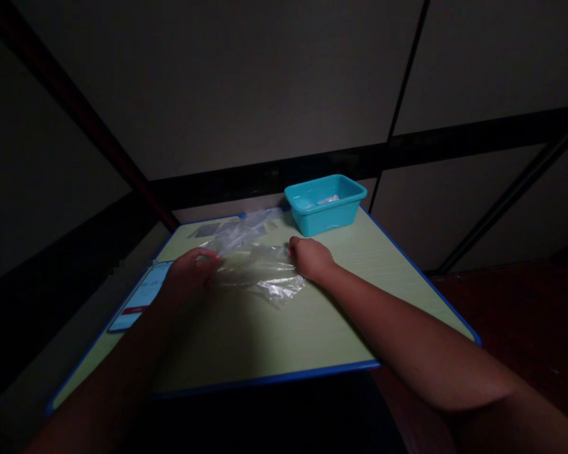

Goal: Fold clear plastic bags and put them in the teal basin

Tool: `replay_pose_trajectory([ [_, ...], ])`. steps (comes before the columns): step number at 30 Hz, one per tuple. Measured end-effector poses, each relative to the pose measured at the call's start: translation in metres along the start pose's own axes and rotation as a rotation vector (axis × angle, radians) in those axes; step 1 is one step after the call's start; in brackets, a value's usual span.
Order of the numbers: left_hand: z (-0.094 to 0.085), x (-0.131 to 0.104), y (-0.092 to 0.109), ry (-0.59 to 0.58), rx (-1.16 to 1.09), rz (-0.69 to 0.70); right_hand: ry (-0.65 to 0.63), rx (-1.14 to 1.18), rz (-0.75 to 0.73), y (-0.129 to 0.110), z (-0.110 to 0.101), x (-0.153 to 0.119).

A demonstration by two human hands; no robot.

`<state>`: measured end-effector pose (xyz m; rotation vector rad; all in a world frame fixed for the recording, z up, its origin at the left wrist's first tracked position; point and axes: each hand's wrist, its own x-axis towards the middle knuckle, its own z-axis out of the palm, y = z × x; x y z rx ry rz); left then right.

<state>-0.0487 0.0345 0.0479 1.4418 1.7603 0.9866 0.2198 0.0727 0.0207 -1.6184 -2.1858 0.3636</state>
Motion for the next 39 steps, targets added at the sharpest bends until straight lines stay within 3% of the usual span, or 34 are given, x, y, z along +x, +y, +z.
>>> replay_pose_trajectory([
  [2, 0.002, -0.001, 0.0, 0.167, 0.129, 0.202, -0.026, 0.032, -0.066, -0.002, 0.0, -0.001],
  [4, 0.006, -0.001, -0.001, 0.183, 0.244, 0.453, -0.054, 0.081, -0.149, -0.005, -0.001, -0.002],
  [6, 0.01, -0.001, -0.004, 0.055, 0.337, 0.638, -0.073, 0.125, -0.221, -0.008, -0.001, -0.004],
  [8, 0.014, -0.001, -0.009, -0.111, 0.457, 0.713, -0.082, 0.144, -0.253, -0.01, -0.001, -0.005],
  [12, 0.021, -0.001, -0.018, -0.369, 0.682, 0.639, -0.075, 0.095, -0.189, -0.008, 0.0, -0.004],
  [17, 0.022, -0.004, -0.02, -0.476, 0.766, 0.599, -0.078, 0.002, -0.102, -0.004, 0.002, -0.003],
  [23, 0.021, -0.008, -0.019, -0.629, 0.697, 0.551, -0.073, 0.034, -0.048, -0.008, 0.0, -0.004],
  [31, 0.018, -0.007, -0.023, -0.445, 0.7, 0.395, -0.092, 0.327, 0.002, -0.001, 0.002, 0.001],
  [35, 0.016, -0.009, -0.017, -0.372, 0.552, 0.379, -0.148, 0.63, -0.073, 0.001, 0.008, 0.002],
  [39, 0.016, -0.007, -0.01, -0.299, 0.336, 0.435, -0.161, 0.683, -0.113, -0.004, 0.01, -0.003],
])
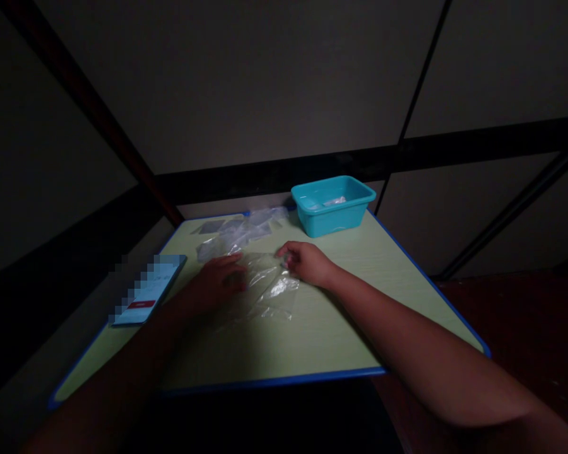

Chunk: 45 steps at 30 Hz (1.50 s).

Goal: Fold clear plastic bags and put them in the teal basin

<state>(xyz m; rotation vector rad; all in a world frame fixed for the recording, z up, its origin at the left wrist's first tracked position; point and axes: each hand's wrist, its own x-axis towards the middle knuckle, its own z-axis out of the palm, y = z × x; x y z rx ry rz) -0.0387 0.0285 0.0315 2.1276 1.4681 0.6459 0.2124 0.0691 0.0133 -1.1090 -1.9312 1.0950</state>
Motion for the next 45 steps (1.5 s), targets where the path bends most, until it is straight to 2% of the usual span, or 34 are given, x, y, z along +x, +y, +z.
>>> replay_pose_trajectory([
  [3, -0.001, 0.003, 0.002, 0.14, -0.049, 0.03, -0.003, 0.015, -0.101, -0.012, 0.002, -0.006],
  [6, 0.0, 0.003, 0.003, 0.203, -0.049, 0.118, -0.059, 0.07, -0.21, -0.03, 0.003, -0.015],
  [11, 0.004, 0.003, 0.006, 0.113, -0.091, 0.385, -0.3, 0.236, -0.274, -0.048, 0.004, -0.03],
  [14, 0.007, 0.003, 0.005, 0.091, -0.135, 0.472, -0.351, 0.328, -0.25, -0.048, 0.006, -0.031],
  [16, 0.007, 0.003, 0.005, 0.094, -0.164, 0.439, -0.298, 0.386, -0.232, -0.046, 0.006, -0.029],
  [18, 0.006, 0.003, 0.006, 0.115, -0.194, 0.33, -0.196, 0.44, -0.208, -0.045, 0.005, -0.024],
  [22, 0.002, 0.002, 0.008, 0.247, -0.263, 0.107, 0.009, 0.557, -0.105, -0.038, 0.005, -0.016],
  [24, 0.001, 0.003, 0.008, 0.294, -0.358, 0.057, 0.006, 0.612, -0.03, -0.032, 0.009, -0.014],
  [26, 0.002, 0.004, 0.007, 0.307, -0.461, 0.022, -0.097, 0.613, 0.044, -0.027, 0.014, -0.013],
  [29, 0.004, 0.006, 0.005, 0.329, -0.512, -0.008, -0.21, 0.566, 0.104, -0.026, 0.021, -0.015],
  [33, 0.005, 0.005, 0.008, 0.371, -0.373, 0.031, -0.163, 0.606, 0.071, -0.033, 0.023, -0.019],
  [36, 0.005, 0.003, 0.012, 0.35, -0.239, 0.063, -0.162, 0.562, -0.009, -0.035, 0.023, -0.019],
  [38, 0.004, 0.002, 0.014, 0.336, -0.174, 0.042, -0.106, 0.552, -0.036, -0.033, 0.023, -0.017],
  [40, 0.0, 0.002, 0.014, 0.333, -0.15, 0.004, 0.002, 0.55, -0.056, -0.031, 0.022, -0.015],
  [43, -0.007, 0.003, 0.011, 0.313, -0.169, -0.048, 0.162, 0.516, -0.061, -0.031, 0.018, -0.012],
  [45, -0.011, 0.003, 0.009, 0.278, -0.24, -0.063, 0.219, 0.498, -0.038, -0.032, 0.013, -0.012],
])
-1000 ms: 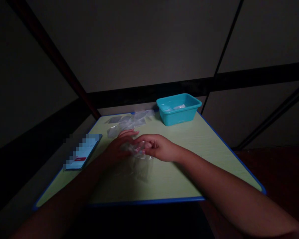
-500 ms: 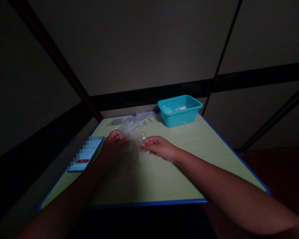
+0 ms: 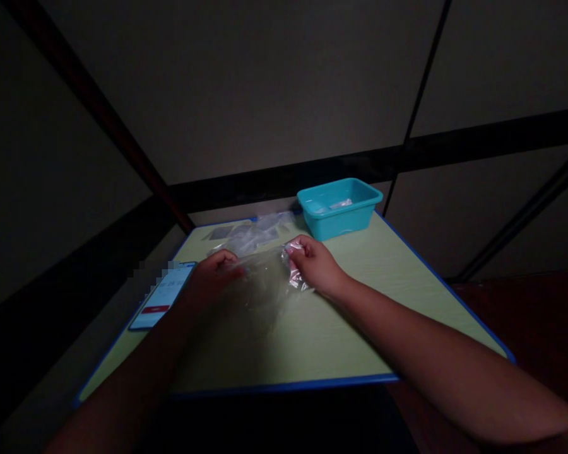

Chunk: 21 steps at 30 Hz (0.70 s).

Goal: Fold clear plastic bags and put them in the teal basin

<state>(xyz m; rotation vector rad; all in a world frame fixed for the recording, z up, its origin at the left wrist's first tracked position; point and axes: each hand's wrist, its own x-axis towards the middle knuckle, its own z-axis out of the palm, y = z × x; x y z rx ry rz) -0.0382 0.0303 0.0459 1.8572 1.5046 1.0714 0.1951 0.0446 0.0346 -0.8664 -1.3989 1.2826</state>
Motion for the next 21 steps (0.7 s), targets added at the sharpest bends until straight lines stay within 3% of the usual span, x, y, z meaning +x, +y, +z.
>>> replay_pose_trajectory([
  [3, -0.006, 0.002, -0.003, -0.057, -0.337, -0.023, 0.023, 0.01, 0.026, -0.007, -0.004, 0.001],
  [7, -0.013, 0.002, -0.001, -0.117, -0.718, -0.061, -0.076, 0.1, 0.064, -0.015, -0.006, -0.001],
  [11, -0.013, 0.0, 0.004, -0.394, -0.968, -0.313, -0.149, 0.158, 0.116, -0.015, -0.006, -0.001],
  [14, -0.005, -0.003, 0.002, -0.501, -0.946, -0.461, -0.12, 0.039, 0.171, -0.008, -0.007, 0.001],
  [21, 0.002, -0.005, -0.006, -0.489, -0.68, -0.465, -0.136, -0.235, 0.254, 0.008, -0.013, 0.007],
])
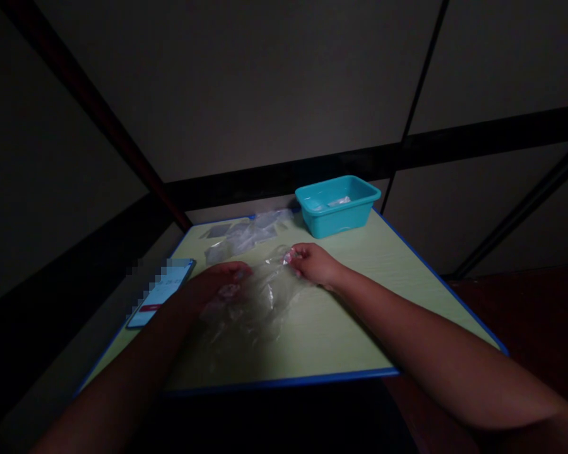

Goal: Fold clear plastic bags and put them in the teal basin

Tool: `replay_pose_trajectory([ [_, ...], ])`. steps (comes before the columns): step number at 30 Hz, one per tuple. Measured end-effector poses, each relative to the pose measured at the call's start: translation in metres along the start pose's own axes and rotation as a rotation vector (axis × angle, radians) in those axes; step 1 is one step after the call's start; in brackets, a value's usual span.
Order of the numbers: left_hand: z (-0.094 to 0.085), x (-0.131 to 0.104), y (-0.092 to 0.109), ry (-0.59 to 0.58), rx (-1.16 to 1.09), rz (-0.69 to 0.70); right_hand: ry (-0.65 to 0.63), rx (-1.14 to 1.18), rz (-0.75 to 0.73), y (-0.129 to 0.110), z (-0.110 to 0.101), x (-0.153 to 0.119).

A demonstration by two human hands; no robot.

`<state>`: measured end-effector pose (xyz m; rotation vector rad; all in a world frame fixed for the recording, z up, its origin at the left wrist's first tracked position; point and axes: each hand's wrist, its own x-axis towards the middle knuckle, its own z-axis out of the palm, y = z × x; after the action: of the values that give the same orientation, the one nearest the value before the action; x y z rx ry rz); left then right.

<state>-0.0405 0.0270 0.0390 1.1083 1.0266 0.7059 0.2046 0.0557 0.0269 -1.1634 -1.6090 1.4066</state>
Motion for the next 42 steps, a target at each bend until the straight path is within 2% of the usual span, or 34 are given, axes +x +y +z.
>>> replay_pose_trajectory([
  [5, -0.008, 0.001, 0.006, 0.127, -0.018, 0.01, 0.042, -0.092, -0.014, 0.0, -0.006, 0.001],
  [9, -0.015, 0.007, 0.008, 0.294, -0.016, 0.125, 0.074, -0.226, -0.026, 0.003, -0.011, 0.005],
  [11, -0.017, 0.009, 0.006, 0.409, 0.106, 0.168, 0.099, -0.313, -0.047, 0.005, -0.013, 0.007],
  [13, -0.016, 0.01, 0.004, 0.563, 0.362, 0.231, 0.127, -0.392, -0.077, 0.006, -0.015, 0.009],
  [16, -0.014, 0.01, 0.002, 0.729, 0.708, 0.415, 0.154, -0.456, -0.127, 0.005, -0.014, 0.007],
  [19, -0.014, 0.009, 0.002, 0.79, 0.79, 0.623, 0.185, -0.463, -0.221, 0.001, -0.012, 0.005],
  [21, -0.016, 0.01, 0.003, 0.836, 0.791, 0.714, 0.215, -0.517, -0.268, -0.001, -0.012, 0.003],
  [23, -0.017, 0.012, 0.001, 0.843, 0.792, 0.723, 0.215, -0.663, -0.233, -0.001, -0.013, 0.003],
  [25, -0.018, 0.015, -0.001, 0.797, 0.797, 0.661, 0.187, -0.807, -0.156, 0.0, -0.014, 0.004],
  [28, -0.016, 0.019, -0.006, 0.748, 0.803, 0.581, 0.173, -0.9, -0.099, 0.002, -0.015, 0.006],
  [34, -0.026, 0.017, -0.003, 0.832, 0.729, 0.544, 0.209, -1.026, -0.02, 0.003, -0.018, 0.007],
  [36, -0.029, 0.015, 0.001, 0.897, 0.748, 0.575, 0.216, -1.062, 0.007, 0.003, -0.018, 0.008],
  [39, -0.023, 0.012, 0.003, 0.974, 0.873, 0.721, 0.233, -1.11, 0.044, 0.003, -0.017, 0.007],
  [41, -0.013, 0.01, 0.001, 0.871, 0.993, 0.821, 0.246, -1.138, 0.064, 0.002, -0.016, 0.006],
  [42, -0.007, 0.009, -0.001, 0.754, 1.053, 0.84, 0.253, -1.15, 0.071, 0.0, -0.016, 0.005],
])
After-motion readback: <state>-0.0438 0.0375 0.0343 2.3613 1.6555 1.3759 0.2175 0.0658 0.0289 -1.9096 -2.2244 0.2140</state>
